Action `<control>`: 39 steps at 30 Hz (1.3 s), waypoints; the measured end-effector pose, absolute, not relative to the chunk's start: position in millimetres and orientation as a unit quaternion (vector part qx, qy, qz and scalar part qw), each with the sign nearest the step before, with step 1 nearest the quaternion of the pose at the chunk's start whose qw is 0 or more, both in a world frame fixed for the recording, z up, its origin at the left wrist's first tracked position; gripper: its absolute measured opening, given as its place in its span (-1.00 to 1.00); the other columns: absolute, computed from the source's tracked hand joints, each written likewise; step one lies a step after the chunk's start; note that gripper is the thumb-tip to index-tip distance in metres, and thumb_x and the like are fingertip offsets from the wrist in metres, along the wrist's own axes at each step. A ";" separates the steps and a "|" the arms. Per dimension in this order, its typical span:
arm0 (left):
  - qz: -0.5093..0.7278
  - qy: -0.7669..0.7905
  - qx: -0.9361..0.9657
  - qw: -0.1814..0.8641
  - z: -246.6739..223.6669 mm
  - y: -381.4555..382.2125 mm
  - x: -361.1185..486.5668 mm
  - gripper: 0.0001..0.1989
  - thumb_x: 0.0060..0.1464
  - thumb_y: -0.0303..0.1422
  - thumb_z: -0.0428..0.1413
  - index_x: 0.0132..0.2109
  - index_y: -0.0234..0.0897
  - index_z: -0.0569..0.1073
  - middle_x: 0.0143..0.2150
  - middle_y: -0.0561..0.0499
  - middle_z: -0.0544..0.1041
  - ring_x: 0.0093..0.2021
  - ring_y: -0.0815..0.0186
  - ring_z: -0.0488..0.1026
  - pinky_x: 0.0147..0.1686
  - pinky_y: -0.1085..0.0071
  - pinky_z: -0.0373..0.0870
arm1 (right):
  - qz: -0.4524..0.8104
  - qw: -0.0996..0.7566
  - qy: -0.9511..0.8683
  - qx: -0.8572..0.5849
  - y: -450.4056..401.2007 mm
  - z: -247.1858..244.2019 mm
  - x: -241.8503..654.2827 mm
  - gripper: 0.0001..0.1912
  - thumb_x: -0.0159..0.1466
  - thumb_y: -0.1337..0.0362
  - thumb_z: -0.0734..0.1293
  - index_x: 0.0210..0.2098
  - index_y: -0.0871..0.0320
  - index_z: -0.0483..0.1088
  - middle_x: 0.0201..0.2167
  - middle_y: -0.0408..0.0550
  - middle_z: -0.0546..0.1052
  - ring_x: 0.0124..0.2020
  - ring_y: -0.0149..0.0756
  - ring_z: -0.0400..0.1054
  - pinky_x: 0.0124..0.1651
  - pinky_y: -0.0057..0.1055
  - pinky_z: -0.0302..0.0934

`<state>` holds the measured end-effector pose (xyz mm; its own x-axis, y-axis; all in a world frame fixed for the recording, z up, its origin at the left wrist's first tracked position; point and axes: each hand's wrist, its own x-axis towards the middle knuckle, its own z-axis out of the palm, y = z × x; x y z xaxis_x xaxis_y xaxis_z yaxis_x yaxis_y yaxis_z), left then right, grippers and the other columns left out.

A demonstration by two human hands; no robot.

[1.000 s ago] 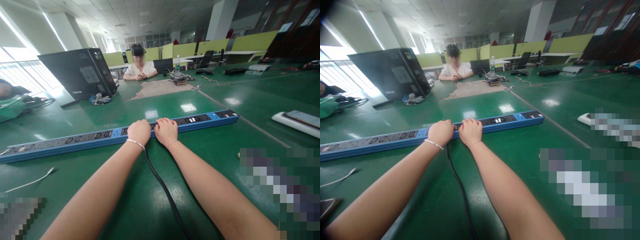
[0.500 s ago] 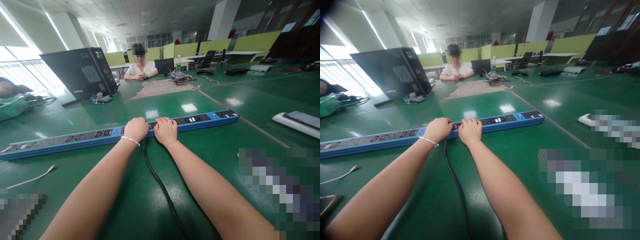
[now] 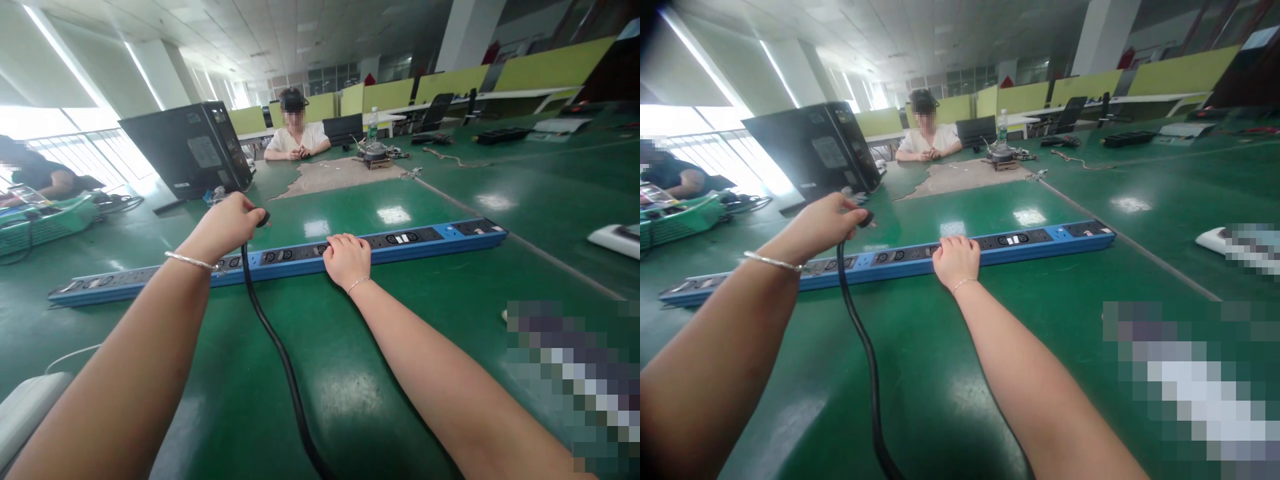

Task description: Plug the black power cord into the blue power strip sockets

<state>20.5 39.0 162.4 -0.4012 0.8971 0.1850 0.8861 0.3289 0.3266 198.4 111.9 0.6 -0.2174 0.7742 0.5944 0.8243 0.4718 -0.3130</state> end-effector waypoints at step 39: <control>-0.095 0.811 0.576 -0.035 94.1 55.3 -34.6 -0.62 0.03 -0.12 -0.08 -0.14 -0.23 0.45 -0.22 -0.12 0.59 -0.17 0.14 0.50 -0.27 0.39 0.35 | -0.029 0.354 -0.777 -0.520 111.2 1.6 198.2 -0.64 0.25 0.28 0.10 -0.13 0.10 0.47 -0.08 -0.01 0.51 0.01 -0.19 0.23 0.04 -0.21 -0.11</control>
